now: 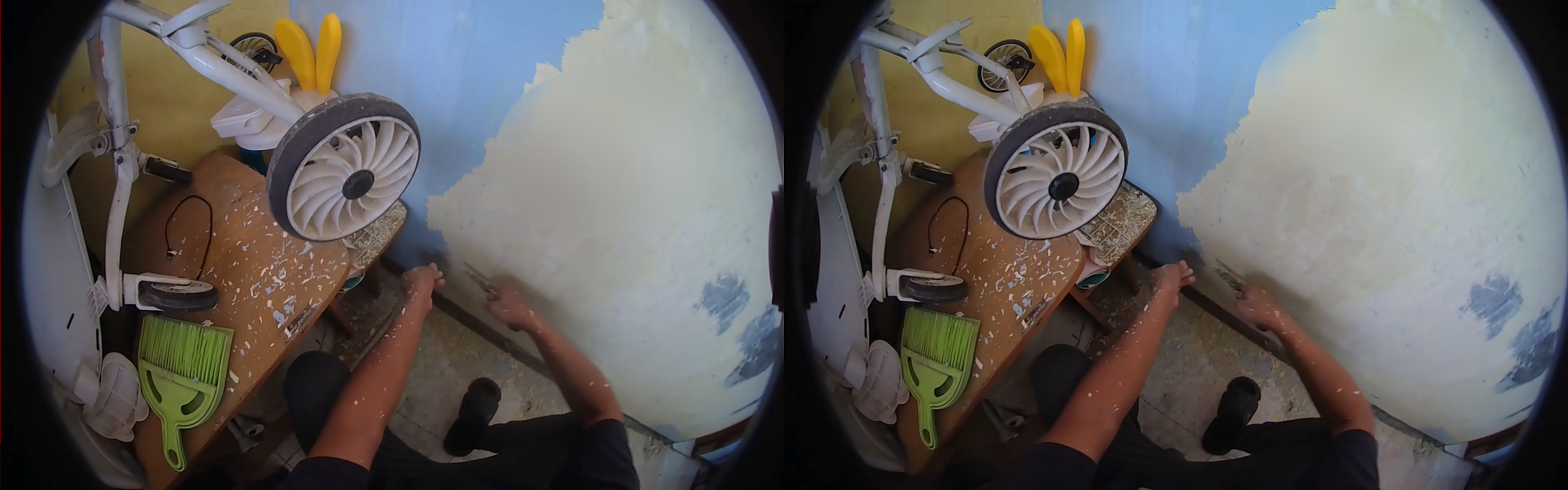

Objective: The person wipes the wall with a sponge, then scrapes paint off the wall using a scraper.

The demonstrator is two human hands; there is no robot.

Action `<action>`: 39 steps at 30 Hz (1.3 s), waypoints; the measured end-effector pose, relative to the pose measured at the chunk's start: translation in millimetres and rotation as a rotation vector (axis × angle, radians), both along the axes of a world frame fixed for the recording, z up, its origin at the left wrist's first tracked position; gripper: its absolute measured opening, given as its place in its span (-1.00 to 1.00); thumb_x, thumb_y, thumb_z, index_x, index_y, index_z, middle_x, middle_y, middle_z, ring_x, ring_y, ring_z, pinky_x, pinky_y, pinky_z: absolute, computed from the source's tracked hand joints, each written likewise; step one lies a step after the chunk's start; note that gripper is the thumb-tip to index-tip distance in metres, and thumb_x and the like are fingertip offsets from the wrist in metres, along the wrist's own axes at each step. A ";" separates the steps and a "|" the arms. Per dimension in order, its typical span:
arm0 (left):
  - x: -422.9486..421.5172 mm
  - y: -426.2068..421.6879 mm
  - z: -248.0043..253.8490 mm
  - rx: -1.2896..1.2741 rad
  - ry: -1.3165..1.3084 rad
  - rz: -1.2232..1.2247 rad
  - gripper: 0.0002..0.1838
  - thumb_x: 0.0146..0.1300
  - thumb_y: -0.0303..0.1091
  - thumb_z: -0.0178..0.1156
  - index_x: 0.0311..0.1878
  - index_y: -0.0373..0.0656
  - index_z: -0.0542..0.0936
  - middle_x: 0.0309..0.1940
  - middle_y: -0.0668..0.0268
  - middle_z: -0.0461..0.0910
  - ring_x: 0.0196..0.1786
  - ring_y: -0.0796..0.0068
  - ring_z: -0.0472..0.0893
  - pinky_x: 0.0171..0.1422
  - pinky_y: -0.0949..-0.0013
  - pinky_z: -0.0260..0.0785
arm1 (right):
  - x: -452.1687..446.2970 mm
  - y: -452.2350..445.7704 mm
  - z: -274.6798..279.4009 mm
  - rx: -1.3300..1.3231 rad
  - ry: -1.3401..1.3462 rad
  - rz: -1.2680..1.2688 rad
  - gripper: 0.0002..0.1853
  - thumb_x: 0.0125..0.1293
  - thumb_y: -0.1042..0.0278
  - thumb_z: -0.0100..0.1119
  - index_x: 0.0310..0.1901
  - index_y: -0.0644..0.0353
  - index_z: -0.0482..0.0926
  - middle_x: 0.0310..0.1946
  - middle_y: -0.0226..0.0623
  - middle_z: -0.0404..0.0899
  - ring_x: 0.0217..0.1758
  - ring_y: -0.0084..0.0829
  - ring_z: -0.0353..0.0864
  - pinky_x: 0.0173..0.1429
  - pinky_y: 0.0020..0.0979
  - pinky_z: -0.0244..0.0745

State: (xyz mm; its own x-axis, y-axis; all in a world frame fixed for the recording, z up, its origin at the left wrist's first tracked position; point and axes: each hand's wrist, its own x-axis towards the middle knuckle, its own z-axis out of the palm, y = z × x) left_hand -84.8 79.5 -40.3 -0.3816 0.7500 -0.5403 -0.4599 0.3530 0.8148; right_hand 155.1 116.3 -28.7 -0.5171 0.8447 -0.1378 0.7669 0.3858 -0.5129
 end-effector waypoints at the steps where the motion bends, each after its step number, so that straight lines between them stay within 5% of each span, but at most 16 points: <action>1: 6.9 -5.1 -13.2 0.037 -0.189 0.115 -0.79 0.24 -0.37 0.23 -0.11 -0.25 0.58 -0.30 0.28 0.62 -0.36 0.48 0.63 -0.40 0.45 0.40 | 13.5 -3.1 -10.0 0.203 -0.049 0.129 -0.31 0.21 0.21 0.13 0.38 0.17 0.24 -0.49 -0.19 0.47 -0.53 -0.48 0.50 -0.50 -0.40 0.43; 2: 12.3 -9.0 -15.1 0.030 -0.189 0.102 -0.79 0.24 -0.37 0.23 -0.11 -0.25 0.58 -0.30 0.28 0.62 -0.36 0.48 0.63 -0.40 0.45 0.40 | 13.2 -19.3 12.9 0.198 -0.050 0.116 -0.31 0.21 0.21 0.13 0.38 0.17 0.24 -0.49 -0.19 0.47 -0.53 -0.48 0.50 -0.50 -0.40 0.43; 4: 20.2 -11.9 -13.3 -0.186 -0.192 0.007 -0.87 0.24 -0.46 0.17 -0.17 -0.26 0.57 -0.38 0.26 0.63 -0.42 0.48 0.64 -0.46 0.53 0.36 | -0.8 -61.3 110.4 -0.514 -0.035 -0.269 -0.30 0.25 0.26 0.08 0.43 0.15 0.16 -0.45 -0.19 0.49 -0.51 -0.51 0.49 -0.50 -0.41 0.44; 8: 39.9 -28.2 -0.4 -0.159 -0.025 -0.055 -0.86 0.27 -0.43 0.11 -0.15 -0.21 0.57 -0.45 0.33 0.63 -0.49 0.48 0.63 -0.45 0.50 0.34 | -0.6 -99.7 153.7 -0.562 0.154 -0.307 -0.30 0.31 0.31 0.05 0.46 0.11 0.08 -0.39 -0.29 0.46 -0.56 -0.54 0.44 -0.57 -0.43 0.39; 10: 44.1 -28.6 -10.4 -0.015 -0.211 0.027 -0.80 0.31 -0.29 0.11 -0.10 -0.18 0.56 -0.32 0.27 0.64 -0.33 0.48 0.65 -0.34 0.42 0.36 | -5.5 -106.6 166.9 -0.613 0.188 -0.392 -0.32 0.36 0.32 0.03 0.47 0.09 0.04 -0.33 -0.36 0.42 -0.58 -0.57 0.39 -0.61 -0.46 0.36; 14: 56.2 -35.9 15.7 -0.098 -0.085 -0.061 -0.68 0.36 -0.11 0.08 -0.05 -0.17 0.55 -0.17 0.24 0.60 -0.17 0.52 0.59 -0.20 0.33 0.37 | -14.6 -86.1 148.8 -0.705 0.314 -0.379 -0.33 0.36 0.30 0.03 0.47 0.04 0.06 -0.37 -0.40 0.39 -0.59 -0.58 0.38 -0.61 -0.47 0.37; 17: 77.2 -11.2 8.9 0.160 -0.192 0.165 -0.61 0.39 -0.03 0.05 -0.06 -0.22 0.54 -0.11 0.21 0.55 -0.10 0.52 0.52 -0.13 0.28 0.37 | -46.1 -58.1 132.7 -0.660 0.367 -0.355 -0.34 0.35 0.33 0.00 0.47 -0.01 0.09 -0.42 -0.43 0.39 -0.60 -0.58 0.38 -0.62 -0.48 0.37; 20: 80.0 -10.6 32.1 0.365 -0.275 0.346 -0.61 0.42 -0.02 0.01 -0.11 -0.22 0.54 -0.23 0.26 0.55 -0.23 0.48 0.50 -0.19 0.28 0.36 | -72.0 -42.9 116.4 -0.635 0.349 -0.300 -0.47 0.36 0.32 -0.03 0.37 0.00 0.27 -0.51 -0.44 0.37 -0.63 -0.58 0.37 -0.63 -0.48 0.36; 22: 68.7 -25.2 71.0 0.257 -0.237 -0.081 -0.52 0.42 -0.08 -0.04 0.21 -0.25 0.45 0.01 0.04 0.58 -0.08 0.15 0.62 -0.14 0.18 0.48 | -84.0 -34.1 109.0 -0.728 0.399 -0.352 -0.65 0.39 0.27 -0.06 0.18 0.05 0.45 -0.54 -0.44 0.37 -0.65 -0.58 0.38 -0.65 -0.49 0.33; 26: 70.4 -12.3 66.1 0.194 -0.130 -0.121 -0.51 0.41 -0.09 -0.05 0.24 -0.25 0.44 0.01 0.03 0.59 -0.11 0.14 0.63 -0.18 0.16 0.47 | -91.0 -41.5 117.7 -0.633 0.336 -0.339 -0.74 0.41 0.25 -0.10 0.03 0.06 0.50 -0.57 -0.43 0.40 -0.66 -0.59 0.37 -0.67 -0.50 0.27; 29: 72.4 -6.2 61.1 0.123 -0.131 -0.053 -0.52 0.38 -0.13 -0.02 0.21 -0.27 0.47 -0.03 0.03 0.61 -0.13 0.13 0.64 -0.17 0.16 0.48 | -95.4 -43.0 115.5 -0.678 0.441 -0.370 -0.73 0.41 0.24 -0.11 0.02 0.06 0.51 -0.58 -0.43 0.42 -0.69 -0.60 0.34 -0.69 -0.50 0.20; 31: 74.2 7.0 39.2 0.265 0.073 0.061 -0.73 0.36 -0.24 -0.01 -0.24 -0.26 0.56 -0.45 0.22 0.54 -0.44 0.40 0.52 -0.47 0.25 0.34 | -101.9 -34.4 113.3 -0.648 0.440 -0.453 -0.74 0.41 0.25 -0.12 -0.02 0.08 0.53 -0.64 -0.43 0.41 -0.74 -0.58 0.32 -0.70 -0.49 0.17; 34: 65.0 8.2 45.6 0.214 -0.145 0.030 -0.75 0.30 -0.27 0.02 -0.25 -0.26 0.58 -0.49 0.20 0.54 -0.47 0.37 0.51 -0.49 0.24 0.33 | -109.9 -25.0 112.9 -0.639 0.370 -0.459 -0.75 0.40 0.28 -0.12 -0.07 0.10 0.56 -0.68 -0.40 0.41 -0.78 -0.56 0.30 -0.71 -0.47 0.16; 37: 73.5 39.8 -3.1 0.174 0.096 0.147 -0.74 0.26 -0.27 0.04 -0.26 -0.28 0.61 -0.46 0.18 0.58 -0.45 0.36 0.53 -0.48 0.26 0.35 | -119.0 -13.4 95.0 -0.575 0.369 -0.424 -0.75 0.37 0.31 -0.12 -0.11 0.12 0.57 -0.69 -0.37 0.41 -0.79 -0.55 0.29 -0.73 -0.45 0.15; 39: 56.2 31.8 3.9 0.150 -0.034 0.092 -0.73 0.25 -0.28 0.03 -0.25 -0.28 0.61 -0.44 0.16 0.60 -0.46 0.35 0.54 -0.48 0.26 0.35 | -126.7 -10.1 79.0 -0.587 0.400 -0.450 -0.76 0.36 0.32 -0.11 -0.14 0.14 0.58 -0.69 -0.37 0.42 -0.79 -0.55 0.28 -0.73 -0.44 0.14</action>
State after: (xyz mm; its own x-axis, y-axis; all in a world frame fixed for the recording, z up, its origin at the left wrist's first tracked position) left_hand -28.6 111.3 -36.4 -0.4359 0.7859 -0.4387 -0.5128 0.1837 0.8386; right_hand 28.4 106.1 50.2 -0.2509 0.8308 -0.4969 0.5012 -0.3277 -0.8009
